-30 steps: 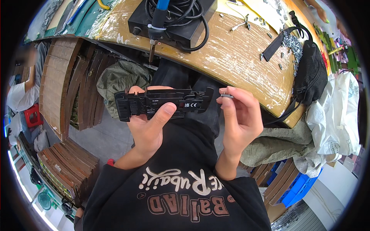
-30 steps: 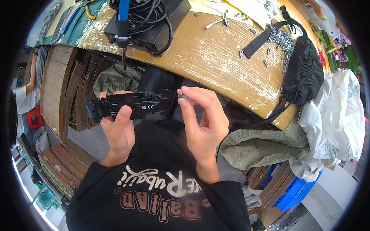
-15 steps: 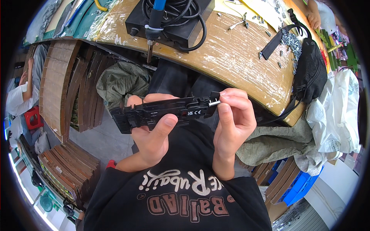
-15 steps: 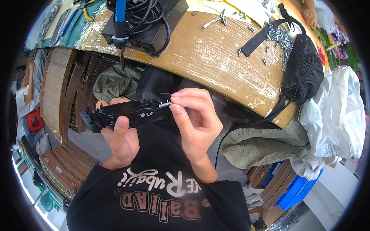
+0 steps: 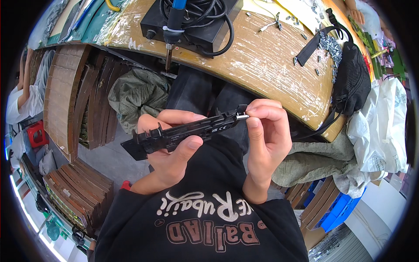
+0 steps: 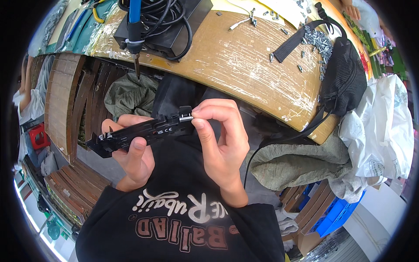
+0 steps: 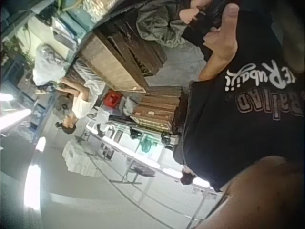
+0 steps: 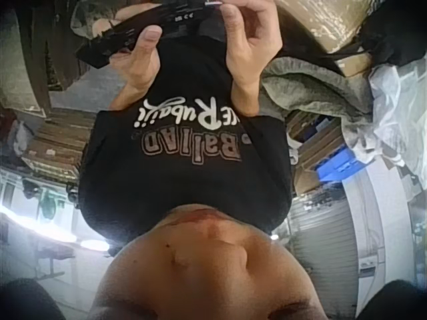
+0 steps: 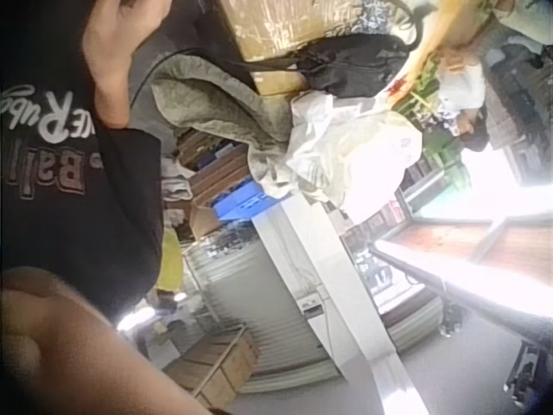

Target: Manually assembling small components into a black plastic housing at a workbench.

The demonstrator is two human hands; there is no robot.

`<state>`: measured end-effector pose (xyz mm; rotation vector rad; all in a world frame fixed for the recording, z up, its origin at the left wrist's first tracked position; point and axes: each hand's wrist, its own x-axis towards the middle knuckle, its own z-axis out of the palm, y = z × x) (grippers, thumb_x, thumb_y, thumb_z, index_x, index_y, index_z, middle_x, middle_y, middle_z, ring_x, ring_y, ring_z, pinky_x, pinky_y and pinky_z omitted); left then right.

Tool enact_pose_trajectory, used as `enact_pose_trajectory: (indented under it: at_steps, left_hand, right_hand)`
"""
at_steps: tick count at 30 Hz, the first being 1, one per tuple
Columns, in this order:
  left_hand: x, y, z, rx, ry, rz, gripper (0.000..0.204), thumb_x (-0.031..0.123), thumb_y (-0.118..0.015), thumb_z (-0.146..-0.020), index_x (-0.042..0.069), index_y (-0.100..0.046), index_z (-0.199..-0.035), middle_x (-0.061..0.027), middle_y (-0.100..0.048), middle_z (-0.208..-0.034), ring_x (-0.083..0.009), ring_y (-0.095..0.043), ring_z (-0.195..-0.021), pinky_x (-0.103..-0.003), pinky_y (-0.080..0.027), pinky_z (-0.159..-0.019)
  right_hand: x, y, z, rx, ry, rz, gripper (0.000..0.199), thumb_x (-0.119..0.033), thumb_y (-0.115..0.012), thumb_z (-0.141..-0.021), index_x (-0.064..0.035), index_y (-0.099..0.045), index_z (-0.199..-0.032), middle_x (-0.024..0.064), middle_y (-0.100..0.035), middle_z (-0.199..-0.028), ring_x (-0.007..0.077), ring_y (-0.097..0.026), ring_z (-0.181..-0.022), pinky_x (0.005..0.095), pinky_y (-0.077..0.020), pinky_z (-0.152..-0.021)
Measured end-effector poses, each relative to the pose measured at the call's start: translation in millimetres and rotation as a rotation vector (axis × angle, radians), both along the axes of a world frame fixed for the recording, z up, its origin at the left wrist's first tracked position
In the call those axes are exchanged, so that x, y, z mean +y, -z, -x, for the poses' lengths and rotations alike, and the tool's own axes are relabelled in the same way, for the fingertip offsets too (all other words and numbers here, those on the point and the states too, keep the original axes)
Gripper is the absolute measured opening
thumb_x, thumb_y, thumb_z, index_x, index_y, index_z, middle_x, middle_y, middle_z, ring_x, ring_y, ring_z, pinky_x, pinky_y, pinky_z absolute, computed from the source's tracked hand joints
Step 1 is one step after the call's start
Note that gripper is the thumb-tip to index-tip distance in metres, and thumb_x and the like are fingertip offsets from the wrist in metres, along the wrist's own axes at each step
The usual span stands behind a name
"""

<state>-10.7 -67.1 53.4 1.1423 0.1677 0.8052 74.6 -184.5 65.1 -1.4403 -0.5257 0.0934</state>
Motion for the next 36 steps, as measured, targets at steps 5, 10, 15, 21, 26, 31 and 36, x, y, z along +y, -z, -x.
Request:
enact_pose_trajectory:
  at_steps: [5, 10, 15, 21, 26, 31, 36]
  left_hand:
    - [1.5, 2.1, -1.7, -0.046, 0.019, -0.053, 0.036, 0.003, -0.067, -0.074, 0.004, -0.033, -0.085, -0.0224, -0.055, -0.095, -0.02, -0.06, -0.079, -0.027, -0.052, -0.071]
    - [1.4, 3.7, -0.6, -0.071, 0.043, -0.065, 0.036, 0.002, -0.067, -0.074, 0.005, -0.032, -0.085, -0.0224, -0.055, -0.095, -0.0228, -0.06, -0.084, -0.03, -0.052, -0.074]
    - [1.9, 4.4, -0.9, -0.089, 0.077, -0.081, 0.037, 0.001, -0.066, -0.075, 0.005, -0.032, -0.086, -0.0216, -0.055, -0.096, -0.0249, -0.06, -0.087, -0.031, -0.051, -0.076]
    - [0.8, 5.5, 0.3, -0.062, 0.089, -0.091, 0.037, 0.0, -0.065, -0.075, 0.006, -0.031, -0.086, -0.0208, -0.054, -0.095, -0.0264, -0.06, -0.088, -0.032, -0.051, -0.076]
    - [0.5, 7.0, -0.9, -0.076, 0.09, -0.087, 0.037, -0.001, -0.065, -0.074, 0.005, -0.031, -0.086, -0.0203, -0.054, -0.095, -0.0267, -0.06, -0.087, -0.032, -0.051, -0.075]
    - [1.9, 8.1, -1.1, -0.062, 0.083, -0.099, 0.036, 0.0, -0.066, -0.074, 0.005, -0.032, -0.086, -0.0199, -0.055, -0.094, -0.0273, -0.06, -0.086, -0.033, -0.051, -0.075]
    - [3.6, 7.7, -2.0, -0.083, 0.109, -0.134, 0.036, 0.001, -0.066, -0.074, 0.006, -0.032, -0.086, -0.0184, -0.056, -0.093, -0.0299, -0.06, -0.086, -0.036, -0.051, -0.076]
  right_hand:
    - [1.7, -0.8, 1.7, 0.056, 0.008, -0.03, 0.01, 0.006, -0.058, -0.078, 0.0038, -0.053, -0.087, 0.0115, -0.053, -0.089, 0.0163, -0.052, -0.081, 0.0255, -0.0428, -0.074]
    - [4.0, -0.1, 3.5, 0.084, 0.02, -0.048, 0.01, 0.006, -0.056, -0.079, 0.0039, -0.053, -0.088, 0.0116, -0.052, -0.09, 0.016, -0.051, -0.081, 0.0254, -0.0432, -0.074]
    - [4.3, 0.0, 3.9, 0.092, 0.026, -0.063, 0.01, 0.006, -0.055, -0.08, 0.004, -0.052, -0.089, 0.0115, -0.051, -0.091, 0.0157, -0.051, -0.081, 0.0252, -0.0436, -0.074]
    - [5.2, 0.0, 3.9, 0.114, 0.031, -0.063, 0.009, 0.006, -0.055, -0.08, 0.0041, -0.052, -0.089, 0.0111, -0.051, -0.09, 0.0152, -0.05, -0.081, 0.0248, -0.0438, -0.073]
    - [5.1, 1.9, 3.7, 0.095, 0.036, -0.063, 0.01, 0.006, -0.054, -0.081, 0.0037, -0.051, -0.09, 0.0111, -0.051, -0.09, 0.0151, -0.05, -0.081, 0.0247, -0.0432, -0.073]
    - [5.6, 1.4, 3.9, 0.119, 0.033, -0.039, 0.009, 0.005, -0.054, -0.081, 0.0032, -0.05, -0.089, 0.0107, -0.051, -0.09, 0.0149, -0.05, -0.081, 0.0243, -0.0428, -0.073]
    - [2.9, -3.4, 2.7, 0.139, 0.017, 0.003, 0.007, 0.005, -0.053, -0.082, 0.003, -0.05, -0.089, 0.01, -0.05, -0.089, 0.0138, -0.05, -0.079, 0.0236, -0.043, -0.072]
